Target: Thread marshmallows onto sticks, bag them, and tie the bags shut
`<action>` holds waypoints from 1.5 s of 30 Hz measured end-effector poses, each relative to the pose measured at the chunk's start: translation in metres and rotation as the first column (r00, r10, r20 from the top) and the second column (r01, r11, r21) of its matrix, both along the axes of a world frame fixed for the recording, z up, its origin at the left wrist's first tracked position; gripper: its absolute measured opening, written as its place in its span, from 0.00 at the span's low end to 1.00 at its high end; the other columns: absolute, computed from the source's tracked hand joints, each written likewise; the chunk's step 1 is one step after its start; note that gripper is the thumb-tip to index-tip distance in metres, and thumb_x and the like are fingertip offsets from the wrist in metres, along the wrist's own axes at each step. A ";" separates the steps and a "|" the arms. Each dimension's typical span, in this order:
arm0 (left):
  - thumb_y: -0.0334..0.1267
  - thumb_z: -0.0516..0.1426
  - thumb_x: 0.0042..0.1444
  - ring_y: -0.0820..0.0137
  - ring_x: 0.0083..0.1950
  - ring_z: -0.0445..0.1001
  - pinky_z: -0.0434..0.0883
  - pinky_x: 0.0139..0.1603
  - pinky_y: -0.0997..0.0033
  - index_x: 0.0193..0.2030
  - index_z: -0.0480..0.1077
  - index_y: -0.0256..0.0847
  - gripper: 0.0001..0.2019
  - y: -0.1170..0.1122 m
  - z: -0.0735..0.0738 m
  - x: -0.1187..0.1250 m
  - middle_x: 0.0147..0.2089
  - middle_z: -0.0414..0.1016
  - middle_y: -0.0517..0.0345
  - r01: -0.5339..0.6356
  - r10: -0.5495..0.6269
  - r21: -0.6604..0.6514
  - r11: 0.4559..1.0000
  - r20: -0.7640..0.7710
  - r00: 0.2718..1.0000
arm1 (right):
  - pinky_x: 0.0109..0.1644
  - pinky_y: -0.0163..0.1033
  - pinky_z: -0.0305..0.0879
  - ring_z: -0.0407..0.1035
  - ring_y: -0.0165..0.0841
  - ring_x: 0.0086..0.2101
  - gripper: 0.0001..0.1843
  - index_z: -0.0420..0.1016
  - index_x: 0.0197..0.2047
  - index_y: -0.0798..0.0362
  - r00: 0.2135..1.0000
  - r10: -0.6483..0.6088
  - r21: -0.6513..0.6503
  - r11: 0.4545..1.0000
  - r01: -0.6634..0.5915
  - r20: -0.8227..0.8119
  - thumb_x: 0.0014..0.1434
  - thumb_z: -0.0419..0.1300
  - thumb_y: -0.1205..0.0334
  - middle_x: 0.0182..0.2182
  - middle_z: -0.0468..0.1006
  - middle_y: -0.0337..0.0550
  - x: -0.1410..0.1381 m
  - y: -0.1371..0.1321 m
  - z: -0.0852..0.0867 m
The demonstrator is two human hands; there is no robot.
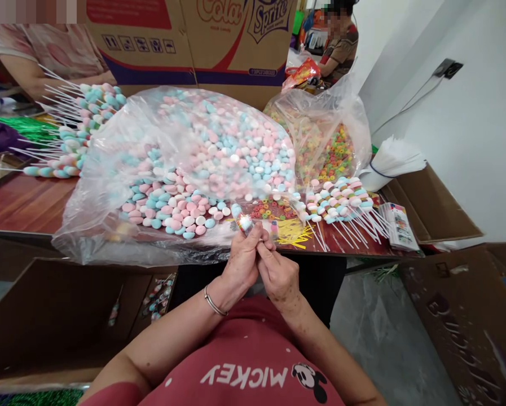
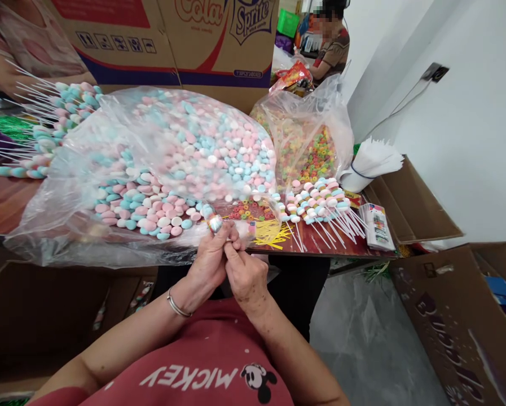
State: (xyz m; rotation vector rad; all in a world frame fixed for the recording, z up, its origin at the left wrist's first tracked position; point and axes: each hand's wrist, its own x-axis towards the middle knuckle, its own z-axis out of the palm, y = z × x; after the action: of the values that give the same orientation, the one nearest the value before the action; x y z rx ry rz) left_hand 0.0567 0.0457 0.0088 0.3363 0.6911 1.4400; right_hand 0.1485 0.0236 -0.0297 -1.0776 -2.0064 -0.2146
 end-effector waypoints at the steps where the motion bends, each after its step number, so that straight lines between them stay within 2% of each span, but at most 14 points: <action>1: 0.44 0.68 0.47 0.78 0.24 0.70 0.70 0.31 0.75 0.33 0.68 0.39 0.16 -0.002 -0.001 0.000 0.24 0.68 0.67 0.011 -0.011 -0.005 1.000 -0.006 1.000 | 0.35 0.31 0.73 0.77 0.30 0.28 0.19 0.76 0.55 0.57 0.999 0.009 -0.018 1.000 -0.009 -0.038 0.64 0.51 0.70 0.36 0.83 0.50 0.001 0.001 -0.001; 5: 0.52 0.67 0.46 0.73 0.29 0.73 0.72 0.35 0.71 0.35 0.71 0.38 0.20 0.002 0.000 -0.010 0.26 0.72 0.63 0.084 -0.085 0.044 0.996 0.022 0.996 | 0.38 0.34 0.75 0.78 0.33 0.34 0.19 0.75 0.56 0.54 0.917 0.027 -0.292 0.944 -0.155 -0.398 0.64 0.53 0.64 0.40 0.83 0.48 0.006 0.003 0.001; 8: 0.55 0.67 0.44 0.71 0.31 0.75 0.71 0.35 0.71 0.32 0.70 0.39 0.21 0.016 0.003 -0.024 0.28 0.74 0.61 0.000 -0.007 0.101 0.995 0.064 0.998 | 0.23 0.31 0.66 0.70 0.27 0.22 0.19 0.76 0.54 0.53 0.685 -0.111 -0.500 0.767 -0.401 -0.720 0.62 0.56 0.59 0.24 0.77 0.38 0.010 0.001 0.005; 11: 0.55 0.67 0.44 0.66 0.36 0.78 0.72 0.36 0.68 0.36 0.71 0.38 0.22 0.032 0.010 -0.034 0.35 0.78 0.55 -0.046 0.044 0.133 0.990 0.021 0.999 | 0.18 0.28 0.53 0.57 0.22 0.16 0.17 0.78 0.49 0.54 0.471 -0.240 -0.508 0.616 -0.602 -0.849 0.57 0.60 0.57 0.15 0.63 0.30 0.008 -0.001 0.008; 13: 0.52 0.68 0.44 0.69 0.30 0.76 0.71 0.30 0.70 0.37 0.71 0.38 0.22 0.037 0.015 -0.034 0.32 0.77 0.58 -0.037 0.038 0.116 0.993 -0.002 0.999 | 0.18 0.27 0.50 0.53 0.21 0.16 0.16 0.79 0.46 0.54 0.415 -0.266 -0.490 0.563 -0.666 -0.870 0.55 0.62 0.57 0.15 0.60 0.29 0.005 -0.002 0.008; 16: 0.46 0.70 0.42 0.79 0.19 0.66 0.64 0.20 0.77 0.33 0.70 0.37 0.19 0.036 0.021 -0.028 0.21 0.68 0.67 -0.026 0.023 0.099 0.995 0.029 0.999 | 0.18 0.28 0.49 0.50 0.20 0.16 0.16 0.78 0.46 0.54 0.440 -0.252 -0.503 0.529 -0.683 -0.862 0.55 0.62 0.58 0.18 0.65 0.31 0.001 -0.002 0.007; 18: 0.43 0.70 0.42 0.81 0.17 0.61 0.61 0.17 0.80 0.30 0.69 0.37 0.17 0.032 0.022 -0.023 0.18 0.63 0.70 -0.020 0.012 0.100 0.995 0.075 0.997 | 0.19 0.29 0.52 0.52 0.21 0.17 0.15 0.78 0.46 0.53 0.507 -0.209 -0.525 0.575 -0.628 -0.836 0.56 0.61 0.58 0.20 0.69 0.33 0.000 -0.002 0.008; 22: 0.41 0.70 0.44 0.83 0.16 0.59 0.59 0.16 0.82 0.25 0.64 0.38 0.17 0.024 0.020 -0.011 0.18 0.60 0.71 -0.018 0.005 0.092 0.996 0.142 0.990 | 0.30 0.31 0.66 0.67 0.25 0.24 0.10 0.78 0.40 0.52 0.677 -0.120 -0.513 0.750 -0.417 -0.726 0.59 0.58 0.60 0.27 0.77 0.37 -0.002 -0.001 0.011; 25: 0.38 0.70 0.43 0.84 0.16 0.58 0.60 0.18 0.82 0.24 0.63 0.38 0.18 0.021 0.019 -0.001 0.18 0.60 0.71 -0.016 0.005 0.072 0.997 0.154 0.988 | 0.29 0.31 0.67 0.69 0.26 0.22 0.08 0.76 0.38 0.53 0.772 -0.095 -0.473 0.835 -0.282 -0.629 0.60 0.56 0.60 0.23 0.76 0.36 -0.005 -0.001 0.009; 30: 0.51 0.66 0.48 0.78 0.23 0.68 0.67 0.25 0.78 0.32 0.69 0.37 0.18 0.017 0.007 0.005 0.25 0.70 0.62 0.027 -0.026 -0.002 1.000 0.098 0.995 | 0.33 0.31 0.71 0.76 0.30 0.27 0.11 0.73 0.43 0.54 0.897 -0.081 -0.395 0.912 -0.110 -0.435 0.62 0.53 0.60 0.30 0.82 0.43 -0.002 0.001 0.005; 33: 0.52 0.62 0.53 0.74 0.29 0.72 0.70 0.30 0.76 0.36 0.70 0.38 0.17 0.007 -0.011 -0.003 0.32 0.73 0.58 -0.090 0.096 0.069 0.994 -0.103 0.990 | 0.36 0.31 0.72 0.78 0.30 0.28 0.12 0.71 0.47 0.53 0.901 -0.113 -0.415 0.906 -0.078 -0.418 0.63 0.52 0.59 0.28 0.82 0.41 0.002 0.002 0.005; 36: 0.42 0.63 0.54 0.74 0.34 0.72 0.72 0.37 0.75 0.37 0.70 0.42 0.09 -0.006 -0.029 -0.019 0.36 0.72 0.60 -0.228 0.340 0.287 0.930 -0.448 0.827 | 0.36 0.30 0.72 0.77 0.30 0.26 0.12 0.69 0.48 0.53 0.881 -0.150 -0.475 0.875 -0.093 -0.448 0.64 0.52 0.59 0.24 0.81 0.38 0.005 0.002 0.006; 41: 0.36 0.60 0.56 0.67 0.39 0.73 0.72 0.41 0.67 0.40 0.73 0.43 0.05 -0.011 -0.034 -0.041 0.38 0.76 0.54 0.057 0.544 0.624 0.779 -0.719 0.432 | 0.34 0.31 0.72 0.77 0.31 0.26 0.12 0.68 0.48 0.53 0.882 -0.129 -0.483 0.867 -0.121 -0.453 0.63 0.52 0.59 0.25 0.81 0.39 0.004 0.001 0.008; 45: 0.33 0.58 0.56 0.66 0.39 0.75 0.72 0.42 0.66 0.39 0.73 0.43 0.05 -0.002 -0.023 -0.045 0.37 0.77 0.53 0.169 0.615 0.673 0.720 -0.731 0.296 | 0.34 0.30 0.71 0.78 0.31 0.27 0.13 0.69 0.49 0.55 0.912 -0.089 -0.448 0.887 -0.111 -0.401 0.63 0.52 0.61 0.25 0.81 0.40 0.003 0.002 0.010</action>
State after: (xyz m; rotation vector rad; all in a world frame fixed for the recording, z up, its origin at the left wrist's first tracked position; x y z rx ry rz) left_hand 0.0119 0.0436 -0.0142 1.8861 1.1942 1.6806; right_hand 0.1518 0.0256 -0.0202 -1.2765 -1.7071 0.4951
